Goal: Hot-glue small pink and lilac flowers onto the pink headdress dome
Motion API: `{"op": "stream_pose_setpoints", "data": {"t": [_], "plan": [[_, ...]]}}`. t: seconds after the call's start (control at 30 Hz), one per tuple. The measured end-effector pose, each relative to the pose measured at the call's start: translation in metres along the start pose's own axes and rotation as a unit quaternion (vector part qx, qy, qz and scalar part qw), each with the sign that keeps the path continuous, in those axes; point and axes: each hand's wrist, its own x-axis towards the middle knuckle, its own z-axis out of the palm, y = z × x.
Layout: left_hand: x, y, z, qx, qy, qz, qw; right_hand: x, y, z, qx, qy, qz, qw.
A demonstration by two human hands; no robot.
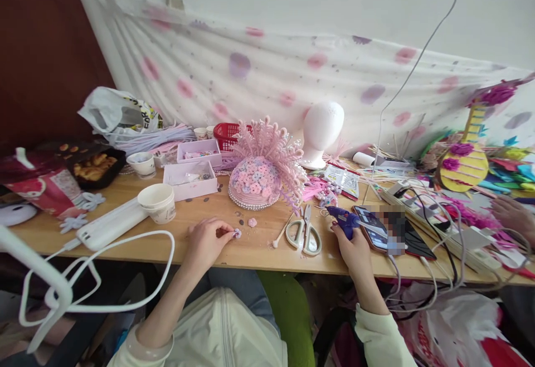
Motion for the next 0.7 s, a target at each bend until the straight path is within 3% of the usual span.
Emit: {"op": "stream_pose_setpoints", "data": {"t": [0.23,0.4,0.5,0.7], "plan": [[-0.002,0.007,0.002,-0.071,0.010,0.018,0.997,-0.006,-0.006,-0.002,0.074,0.007,0.081,0.994],[-0.004,0.006,0.007,-0.101,0.049,0.065,0.992,-0.010,-0.008,-0.003,0.079,0.002,0.058,0.995],[-0.005,0.005,0.009,-0.070,0.048,0.111,0.990,-0.010,-0.006,-0.001,0.094,-0.007,0.050,0.994],[-0.010,0.005,0.010,-0.024,0.113,0.167,0.979,-0.012,-0.005,-0.001,0.128,-0.029,0.043,0.990]]}}
